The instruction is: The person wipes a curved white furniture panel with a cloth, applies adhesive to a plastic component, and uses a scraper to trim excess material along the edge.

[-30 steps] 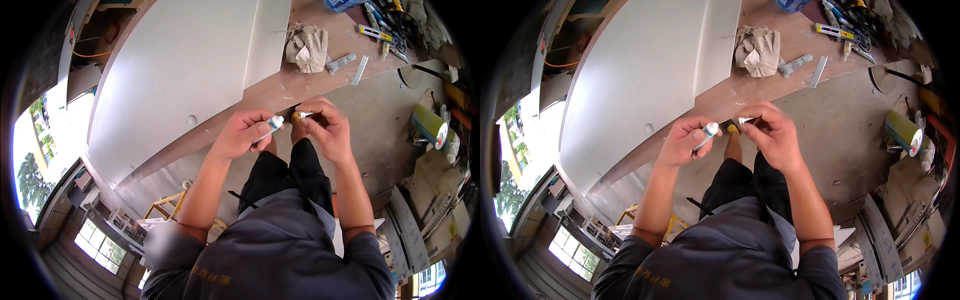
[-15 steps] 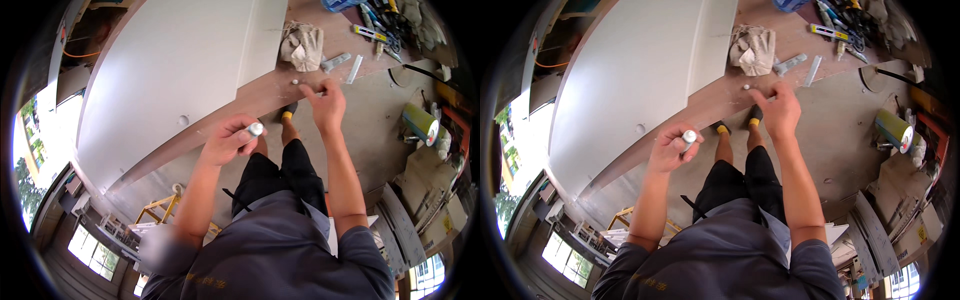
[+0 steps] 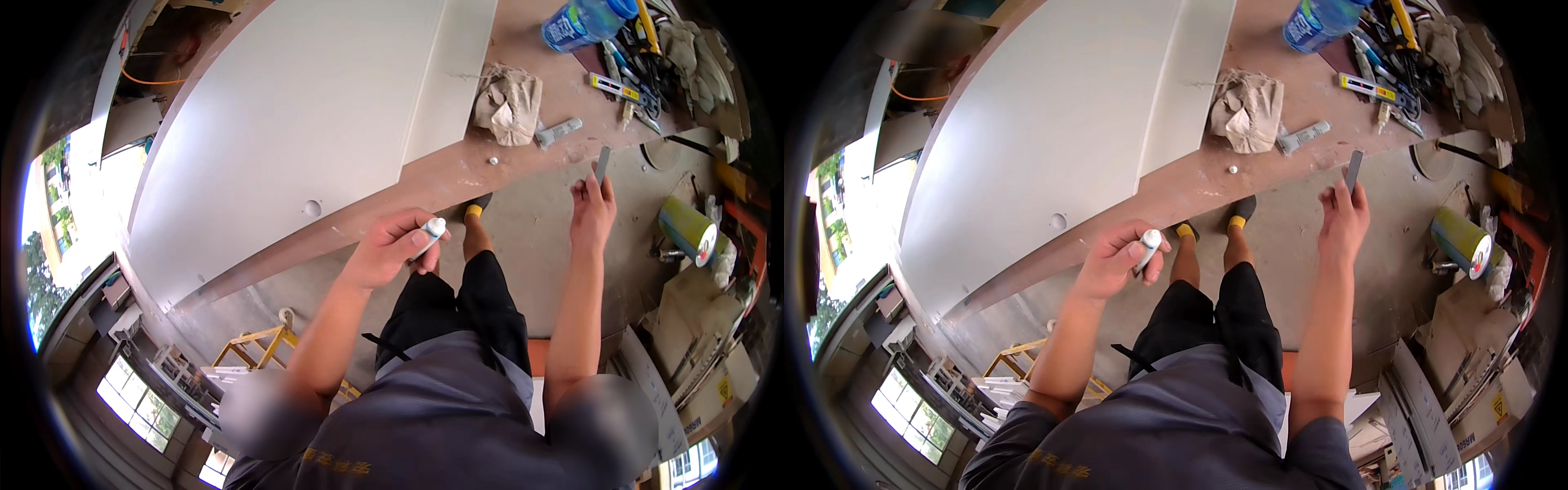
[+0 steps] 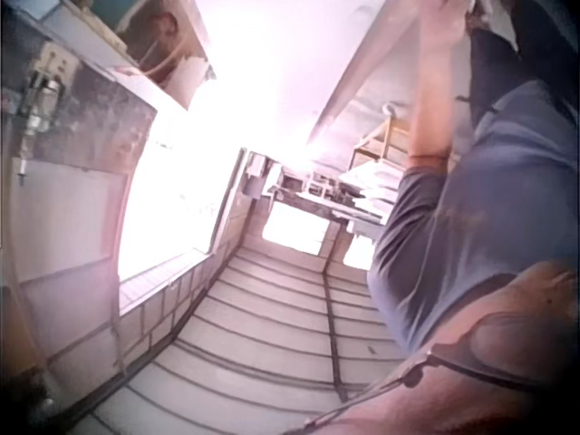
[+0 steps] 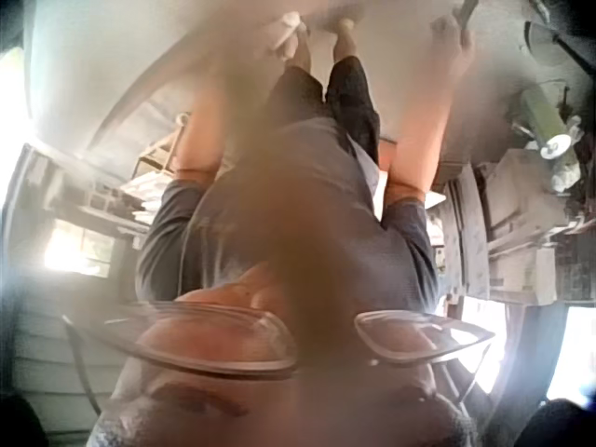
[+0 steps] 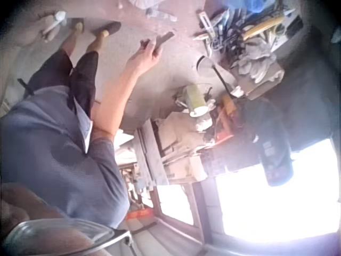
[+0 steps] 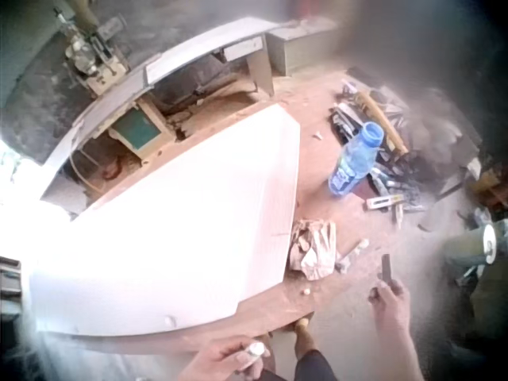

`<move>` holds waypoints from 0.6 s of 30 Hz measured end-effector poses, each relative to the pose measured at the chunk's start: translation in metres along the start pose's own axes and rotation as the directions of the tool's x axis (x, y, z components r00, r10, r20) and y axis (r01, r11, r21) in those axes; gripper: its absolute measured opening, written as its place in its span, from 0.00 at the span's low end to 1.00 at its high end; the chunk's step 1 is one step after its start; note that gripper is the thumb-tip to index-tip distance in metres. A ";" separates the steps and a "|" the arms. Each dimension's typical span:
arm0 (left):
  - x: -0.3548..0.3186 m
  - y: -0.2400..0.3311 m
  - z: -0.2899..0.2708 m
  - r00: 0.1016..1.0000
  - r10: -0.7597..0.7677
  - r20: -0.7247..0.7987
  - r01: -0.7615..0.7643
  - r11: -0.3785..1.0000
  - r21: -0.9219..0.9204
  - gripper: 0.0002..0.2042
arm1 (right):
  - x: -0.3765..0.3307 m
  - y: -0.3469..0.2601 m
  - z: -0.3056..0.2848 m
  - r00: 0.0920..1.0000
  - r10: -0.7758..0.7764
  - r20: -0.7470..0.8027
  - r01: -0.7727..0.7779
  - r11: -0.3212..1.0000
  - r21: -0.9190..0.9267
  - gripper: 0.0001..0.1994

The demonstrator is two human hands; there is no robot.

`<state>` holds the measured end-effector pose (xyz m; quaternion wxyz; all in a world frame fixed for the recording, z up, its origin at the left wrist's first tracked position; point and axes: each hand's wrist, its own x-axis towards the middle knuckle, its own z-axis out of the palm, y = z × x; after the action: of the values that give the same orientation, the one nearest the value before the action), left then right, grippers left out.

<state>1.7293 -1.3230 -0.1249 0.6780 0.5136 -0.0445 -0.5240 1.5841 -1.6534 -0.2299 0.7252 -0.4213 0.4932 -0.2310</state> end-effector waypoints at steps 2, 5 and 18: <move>0.001 0.007 0.003 0.999 -0.017 -0.046 0.019 0.998 0.053 0.19 | -0.037 -0.017 0.006 0.980 0.051 0.193 -0.052 0.999 -0.001 0.09; -0.006 0.011 -0.004 0.999 -0.018 -0.048 0.022 0.996 0.084 0.20 | -0.097 -0.028 0.027 0.853 0.254 0.456 -0.294 0.956 0.018 0.10; -0.042 -0.003 -0.011 0.997 0.005 -0.072 0.004 0.992 0.127 0.10 | -0.161 -0.048 0.086 0.610 0.477 0.633 -0.340 0.879 -0.334 0.09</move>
<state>1.7147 -1.2839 -0.1124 0.6450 0.5745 -0.0533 -0.5010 1.6004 -1.5254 -0.0917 0.8485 -0.4159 0.2834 0.1635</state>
